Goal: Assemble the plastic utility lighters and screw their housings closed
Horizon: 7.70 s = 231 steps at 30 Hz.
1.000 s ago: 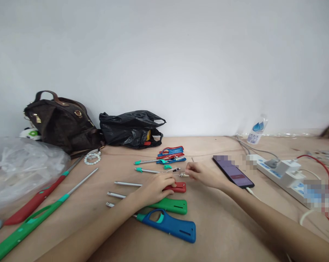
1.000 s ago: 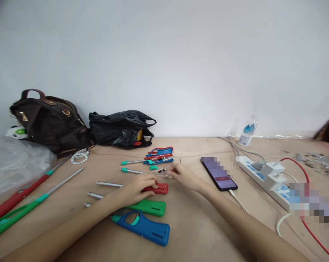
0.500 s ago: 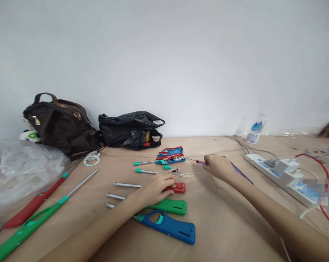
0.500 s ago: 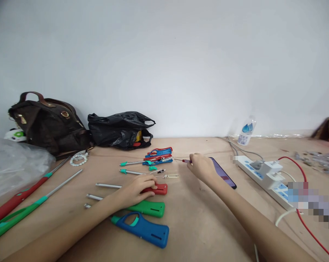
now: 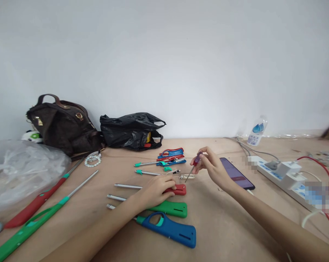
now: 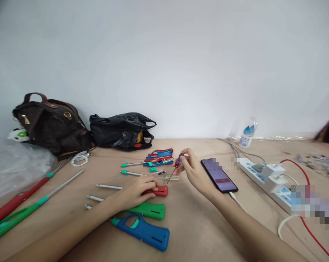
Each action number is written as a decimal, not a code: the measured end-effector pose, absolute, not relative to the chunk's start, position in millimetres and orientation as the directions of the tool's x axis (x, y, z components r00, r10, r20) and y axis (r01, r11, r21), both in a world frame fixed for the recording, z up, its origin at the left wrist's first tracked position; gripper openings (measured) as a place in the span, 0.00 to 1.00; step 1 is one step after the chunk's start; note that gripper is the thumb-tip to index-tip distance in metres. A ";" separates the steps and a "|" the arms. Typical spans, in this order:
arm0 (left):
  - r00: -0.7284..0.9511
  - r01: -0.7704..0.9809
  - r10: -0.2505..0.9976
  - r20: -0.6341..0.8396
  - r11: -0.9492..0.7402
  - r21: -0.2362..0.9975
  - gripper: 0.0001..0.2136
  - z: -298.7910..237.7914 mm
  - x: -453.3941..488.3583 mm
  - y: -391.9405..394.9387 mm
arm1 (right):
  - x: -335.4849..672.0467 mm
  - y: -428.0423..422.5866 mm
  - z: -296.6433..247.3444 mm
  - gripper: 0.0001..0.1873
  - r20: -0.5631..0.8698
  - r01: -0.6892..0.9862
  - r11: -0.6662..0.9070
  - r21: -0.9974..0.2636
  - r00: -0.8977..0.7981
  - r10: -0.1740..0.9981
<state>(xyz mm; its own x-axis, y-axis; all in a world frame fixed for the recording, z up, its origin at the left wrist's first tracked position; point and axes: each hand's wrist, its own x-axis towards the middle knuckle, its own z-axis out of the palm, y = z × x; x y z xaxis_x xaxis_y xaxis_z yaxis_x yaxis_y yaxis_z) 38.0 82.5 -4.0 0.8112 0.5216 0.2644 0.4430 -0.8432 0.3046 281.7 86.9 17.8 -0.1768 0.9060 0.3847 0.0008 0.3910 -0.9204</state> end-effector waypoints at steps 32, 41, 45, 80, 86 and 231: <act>0.811 0.442 0.517 0.275 -0.849 0.290 0.01 -4.9 38.8 82.8 | 256.6 76.7 59.8 0.05 0.330 0.628 0.568 -0.532 -0.464 0.822; 0.809 0.454 0.521 0.272 -0.848 0.275 0.01 -6.7 38.4 83.4 | 236.2 87.5 69.3 0.09 0.321 0.818 0.567 0.103 -0.566 0.759; 0.808 0.458 0.522 0.273 -0.849 0.265 0.01 -7.1 38.4 83.5 | 241.6 78.6 67.7 0.07 0.330 0.779 0.586 0.221 -0.625 0.707; 0.810 0.436 0.497 0.310 -0.865 0.247 0.02 -7.2 38.6 82.3 | 243.7 67.0 79.0 0.03 0.273 0.677 0.717 0.167 -0.730 0.626; 0.808 0.440 0.502 0.308 -0.862 0.251 0.02 -7.8 37.9 82.1 | 245.9 64.3 84.7 0.04 0.209 0.708 0.692 0.140 -0.704 0.679; 0.802 0.447 0.528 0.279 -0.841 0.306 0.02 -6.9 36.6 81.3 | 250.7 57.4 87.8 0.05 0.162 0.705 0.704 0.082 -0.706 0.689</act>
